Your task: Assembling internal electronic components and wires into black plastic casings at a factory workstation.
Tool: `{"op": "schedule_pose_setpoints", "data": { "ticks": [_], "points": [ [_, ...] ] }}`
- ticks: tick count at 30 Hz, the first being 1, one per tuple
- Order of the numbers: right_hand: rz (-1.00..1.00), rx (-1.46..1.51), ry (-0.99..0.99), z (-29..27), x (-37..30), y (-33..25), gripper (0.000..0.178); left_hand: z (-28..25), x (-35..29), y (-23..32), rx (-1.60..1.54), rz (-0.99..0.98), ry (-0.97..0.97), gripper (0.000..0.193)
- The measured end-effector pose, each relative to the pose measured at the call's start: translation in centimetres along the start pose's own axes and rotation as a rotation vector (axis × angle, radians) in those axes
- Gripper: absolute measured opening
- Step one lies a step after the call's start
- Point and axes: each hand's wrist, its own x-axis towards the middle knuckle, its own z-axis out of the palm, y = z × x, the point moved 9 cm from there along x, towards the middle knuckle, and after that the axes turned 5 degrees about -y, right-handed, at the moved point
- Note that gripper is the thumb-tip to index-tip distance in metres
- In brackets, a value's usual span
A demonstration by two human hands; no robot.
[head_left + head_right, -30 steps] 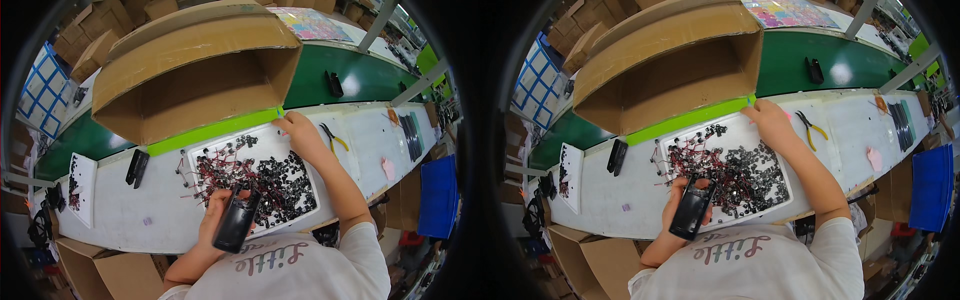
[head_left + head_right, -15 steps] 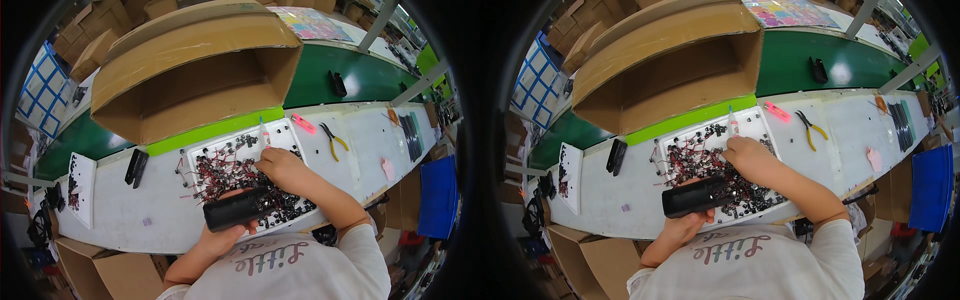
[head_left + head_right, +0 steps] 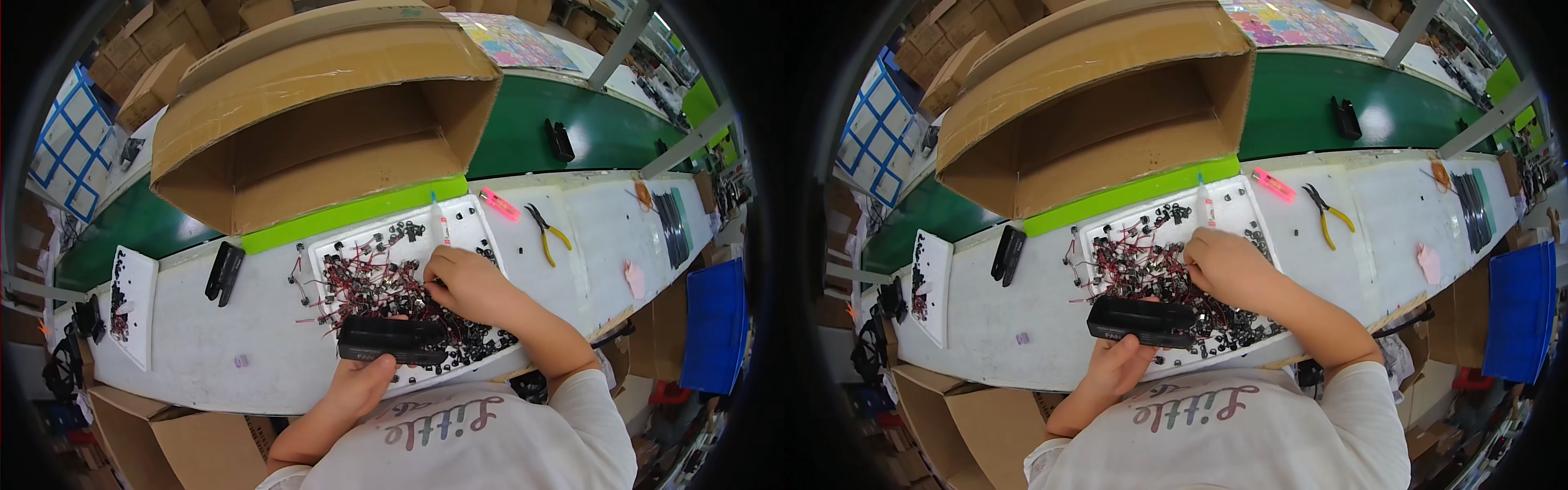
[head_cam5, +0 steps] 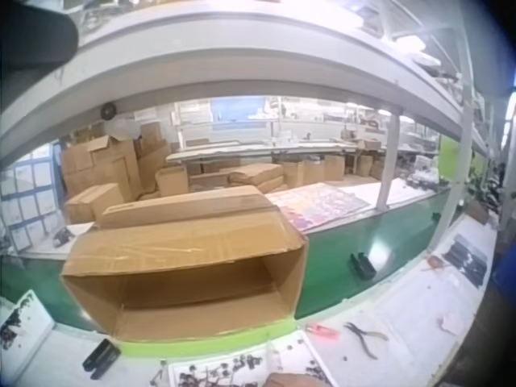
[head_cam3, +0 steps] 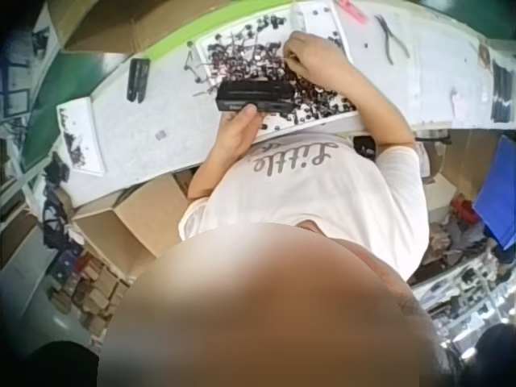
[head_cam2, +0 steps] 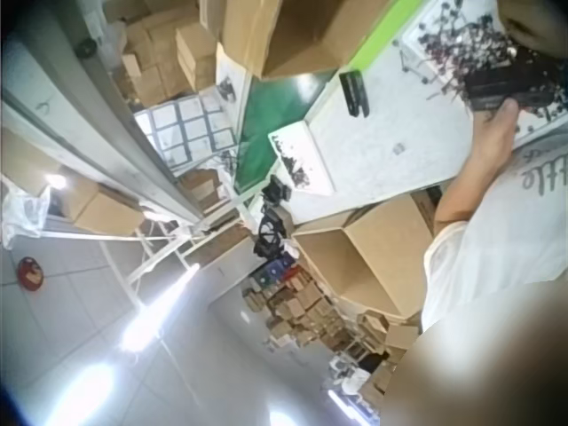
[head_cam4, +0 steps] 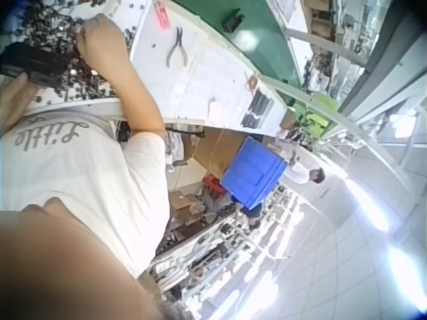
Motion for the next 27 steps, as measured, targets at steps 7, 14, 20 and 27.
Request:
{"op": "schedule_pose_setpoints", "data": {
  "ticks": [7,14,20,27],
  "points": [
    [0.075,0.566,-0.033,-1.3,-1.2,-1.8,0.013,1.0,0.9,1.0,0.188,0.108,-0.066,0.049],
    [-0.100,0.618,0.120,-3.1,-1.3,-2.7,0.012,0.8,0.6,0.6,0.050,0.060,-0.015,0.060],
    [-0.076,0.641,0.146,-3.5,-1.4,-2.7,0.011,0.6,0.7,0.6,-0.024,0.034,-0.006,0.069],
    [-0.092,0.659,0.158,-3.2,-1.5,-2.8,0.014,0.0,0.6,0.3,-0.088,0.055,-0.011,0.064]
  ]
}}
